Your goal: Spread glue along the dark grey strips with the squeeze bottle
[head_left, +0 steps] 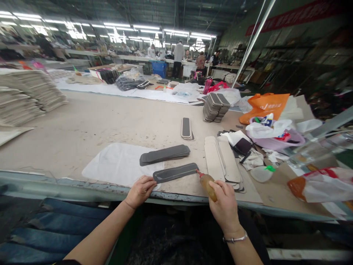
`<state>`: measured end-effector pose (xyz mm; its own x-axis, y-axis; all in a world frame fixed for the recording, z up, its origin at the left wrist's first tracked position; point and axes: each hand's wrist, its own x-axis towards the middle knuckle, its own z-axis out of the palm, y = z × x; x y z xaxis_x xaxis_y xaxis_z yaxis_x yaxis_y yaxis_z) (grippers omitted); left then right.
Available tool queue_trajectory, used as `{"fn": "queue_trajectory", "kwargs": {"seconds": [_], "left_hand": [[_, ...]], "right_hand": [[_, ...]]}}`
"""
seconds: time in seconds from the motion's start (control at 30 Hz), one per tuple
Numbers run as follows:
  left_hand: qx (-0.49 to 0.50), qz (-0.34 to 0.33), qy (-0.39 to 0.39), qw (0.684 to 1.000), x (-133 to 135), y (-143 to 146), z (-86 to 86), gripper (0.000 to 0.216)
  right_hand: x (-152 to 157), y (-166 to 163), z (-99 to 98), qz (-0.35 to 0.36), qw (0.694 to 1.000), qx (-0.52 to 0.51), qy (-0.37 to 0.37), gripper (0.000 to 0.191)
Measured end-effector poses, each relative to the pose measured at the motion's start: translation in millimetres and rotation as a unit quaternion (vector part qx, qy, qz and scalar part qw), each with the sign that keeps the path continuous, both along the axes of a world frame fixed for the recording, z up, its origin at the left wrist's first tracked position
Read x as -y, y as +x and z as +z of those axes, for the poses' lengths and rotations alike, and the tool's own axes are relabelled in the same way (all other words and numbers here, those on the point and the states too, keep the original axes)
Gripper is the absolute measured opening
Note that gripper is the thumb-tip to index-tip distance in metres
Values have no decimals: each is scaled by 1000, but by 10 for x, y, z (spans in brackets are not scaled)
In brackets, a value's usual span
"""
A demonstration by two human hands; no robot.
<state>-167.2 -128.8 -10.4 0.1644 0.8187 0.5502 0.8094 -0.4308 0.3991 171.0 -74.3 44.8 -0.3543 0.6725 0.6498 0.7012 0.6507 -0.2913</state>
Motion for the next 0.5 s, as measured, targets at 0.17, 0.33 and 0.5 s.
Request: {"fn": "queue_trajectory", "kwargs": {"seconds": [0.17,0.33,0.5], "left_hand": [[-3,3,0,1000,5,1,1,15],[-13,6,-11,1000,12,4,-1,17],[-10,9,-13,1000,11,6,19,18]], "right_hand": [[185,-341,34,102,992,-66,-24,40],[365,-776,2,187,977,-80,-60,36],[233,-652,-46,148,986,-57,-43,36]]}}
